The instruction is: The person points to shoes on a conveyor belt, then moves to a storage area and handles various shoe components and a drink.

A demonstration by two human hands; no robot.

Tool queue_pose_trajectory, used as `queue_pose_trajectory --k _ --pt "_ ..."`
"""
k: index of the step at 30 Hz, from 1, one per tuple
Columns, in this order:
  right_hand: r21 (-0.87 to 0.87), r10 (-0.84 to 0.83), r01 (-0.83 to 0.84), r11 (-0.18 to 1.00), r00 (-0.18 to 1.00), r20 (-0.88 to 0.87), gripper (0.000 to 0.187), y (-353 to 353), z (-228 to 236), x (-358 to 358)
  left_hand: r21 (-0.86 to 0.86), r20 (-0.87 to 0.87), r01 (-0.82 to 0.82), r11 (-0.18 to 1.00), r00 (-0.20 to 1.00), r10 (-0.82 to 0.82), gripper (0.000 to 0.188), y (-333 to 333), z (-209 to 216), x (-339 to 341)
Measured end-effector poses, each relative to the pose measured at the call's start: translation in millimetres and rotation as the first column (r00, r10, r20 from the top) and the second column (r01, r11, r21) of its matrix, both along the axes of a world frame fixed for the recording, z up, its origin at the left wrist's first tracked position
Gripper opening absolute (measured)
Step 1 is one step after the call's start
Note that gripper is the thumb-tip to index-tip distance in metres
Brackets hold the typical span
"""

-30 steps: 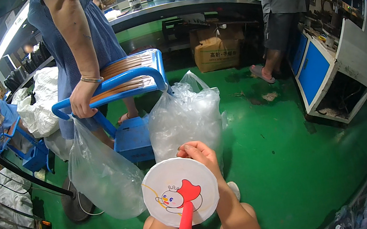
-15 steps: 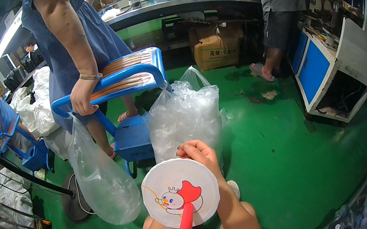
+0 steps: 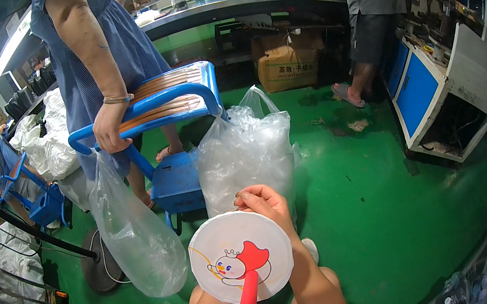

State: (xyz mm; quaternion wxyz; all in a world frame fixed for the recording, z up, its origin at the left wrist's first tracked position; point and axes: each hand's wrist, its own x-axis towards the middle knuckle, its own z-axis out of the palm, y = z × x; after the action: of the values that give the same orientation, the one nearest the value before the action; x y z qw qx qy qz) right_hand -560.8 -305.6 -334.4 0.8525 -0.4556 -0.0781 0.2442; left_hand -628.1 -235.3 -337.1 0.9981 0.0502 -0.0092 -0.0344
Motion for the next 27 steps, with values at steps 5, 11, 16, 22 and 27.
queue_pose_trajectory --k 5,11,16,22,27 --pt "0.009 -0.001 0.001 1.000 1.000 0.006 0.012 -1 -1 1 -0.036 -0.067 0.000 0.999 0.998 -0.002 0.027 -4 11 -1" --pt "0.030 0.010 -0.010 0.999 1.000 0.000 0.012 0 -3 0 -0.064 -0.032 0.030 0.997 0.999 -0.032 0.025 -3 5 2" --pt "0.017 0.001 -0.001 1.000 1.000 -0.011 0.012 1 -1 0 -0.084 -0.032 0.033 0.996 0.999 -0.036 0.023 -2 3 2" --pt "0.000 -0.012 0.012 1.000 1.000 -0.009 0.011 2 -2 0 -0.116 -0.030 0.024 0.993 0.999 -0.028 0.022 -2 -2 2" --pt "-0.024 -0.025 0.025 0.999 1.000 0.006 0.011 0 -1 1 -0.130 -0.040 -0.009 0.991 0.999 0.003 0.019 -1 -6 2"
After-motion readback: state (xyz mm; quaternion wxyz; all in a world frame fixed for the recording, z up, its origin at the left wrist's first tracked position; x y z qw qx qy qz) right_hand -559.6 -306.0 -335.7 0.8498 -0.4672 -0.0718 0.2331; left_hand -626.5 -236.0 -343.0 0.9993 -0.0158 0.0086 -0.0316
